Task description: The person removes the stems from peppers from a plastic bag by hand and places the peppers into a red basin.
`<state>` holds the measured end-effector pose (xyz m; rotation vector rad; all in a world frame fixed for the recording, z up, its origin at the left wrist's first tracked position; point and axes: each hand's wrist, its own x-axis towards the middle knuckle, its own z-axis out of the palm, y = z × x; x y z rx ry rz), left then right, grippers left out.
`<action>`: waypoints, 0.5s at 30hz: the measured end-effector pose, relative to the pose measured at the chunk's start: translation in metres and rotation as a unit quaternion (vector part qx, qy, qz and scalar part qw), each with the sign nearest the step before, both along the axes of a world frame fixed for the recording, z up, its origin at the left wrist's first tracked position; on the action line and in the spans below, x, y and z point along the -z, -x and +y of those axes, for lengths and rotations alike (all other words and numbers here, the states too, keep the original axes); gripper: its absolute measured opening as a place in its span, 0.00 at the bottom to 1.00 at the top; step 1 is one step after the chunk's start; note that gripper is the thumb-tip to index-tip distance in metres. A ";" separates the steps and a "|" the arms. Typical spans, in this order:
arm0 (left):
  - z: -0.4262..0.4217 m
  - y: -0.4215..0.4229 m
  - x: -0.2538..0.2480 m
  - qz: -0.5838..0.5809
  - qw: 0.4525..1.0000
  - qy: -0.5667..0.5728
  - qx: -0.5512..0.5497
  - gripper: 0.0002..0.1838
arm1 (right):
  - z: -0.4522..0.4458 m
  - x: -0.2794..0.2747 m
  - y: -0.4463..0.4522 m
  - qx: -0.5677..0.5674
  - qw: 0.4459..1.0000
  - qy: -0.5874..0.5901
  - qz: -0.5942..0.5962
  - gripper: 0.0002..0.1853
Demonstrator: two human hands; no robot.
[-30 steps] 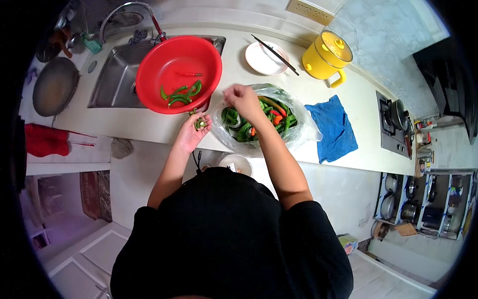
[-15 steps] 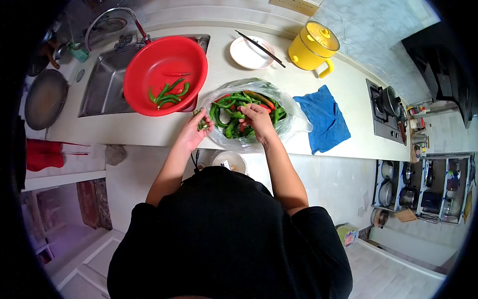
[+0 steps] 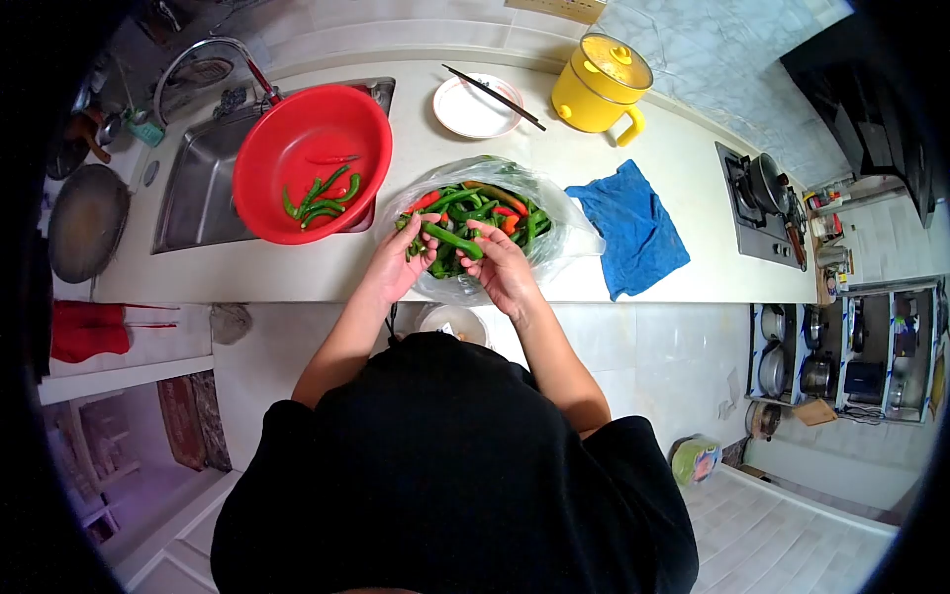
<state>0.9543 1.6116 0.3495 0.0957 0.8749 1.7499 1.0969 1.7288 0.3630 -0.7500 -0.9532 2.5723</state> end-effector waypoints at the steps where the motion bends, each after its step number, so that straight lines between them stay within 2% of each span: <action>1: 0.002 0.001 0.000 0.014 1.000 -0.005 -0.002 0.15 | 0.000 0.003 0.000 -0.001 1.000 0.001 -0.007 0.16; 2: 0.003 0.001 0.000 0.028 1.000 -0.009 -0.004 0.15 | 0.001 0.007 -0.001 -0.019 1.000 -0.012 -0.003 0.15; 3: 0.004 0.002 -0.001 0.047 0.999 0.000 -0.013 0.14 | 0.000 0.012 0.001 0.024 0.979 -0.196 -0.051 0.15; 4: 0.005 0.003 -0.002 0.067 0.997 0.008 -0.023 0.14 | -0.004 0.017 0.006 0.068 0.921 -0.372 -0.096 0.15; 5: 0.005 0.003 -0.003 0.086 0.996 0.018 -0.031 0.14 | -0.007 0.018 0.007 0.109 0.827 -0.534 -0.139 0.15; 6: 0.006 0.001 -0.005 0.088 0.995 0.020 -0.032 0.14 | -0.013 -0.008 0.007 0.106 0.692 -0.697 -0.152 0.15; 7: 0.006 -0.002 -0.008 0.089 0.995 0.022 -0.032 0.13 | -0.015 -0.015 0.011 0.090 0.621 -0.769 -0.123 0.15; 9: 0.007 -0.004 -0.007 0.083 0.996 0.019 -0.028 0.13 | -0.019 -0.010 0.017 -0.026 0.691 -0.704 -0.161 0.14; 10: 0.007 -0.001 -0.003 0.077 0.997 0.012 -0.026 0.13 | -0.023 -0.001 0.020 -0.012 0.772 -0.619 -0.144 0.12; 11: 0.008 0.002 -0.004 0.072 0.997 0.004 -0.026 0.13 | -0.024 0.000 0.020 -0.028 0.811 -0.568 -0.135 0.12; 15: 0.002 0.009 0.001 -0.016 1.000 0.006 0.008 0.14 | -0.019 0.003 0.021 -0.107 0.925 -0.361 -0.056 0.11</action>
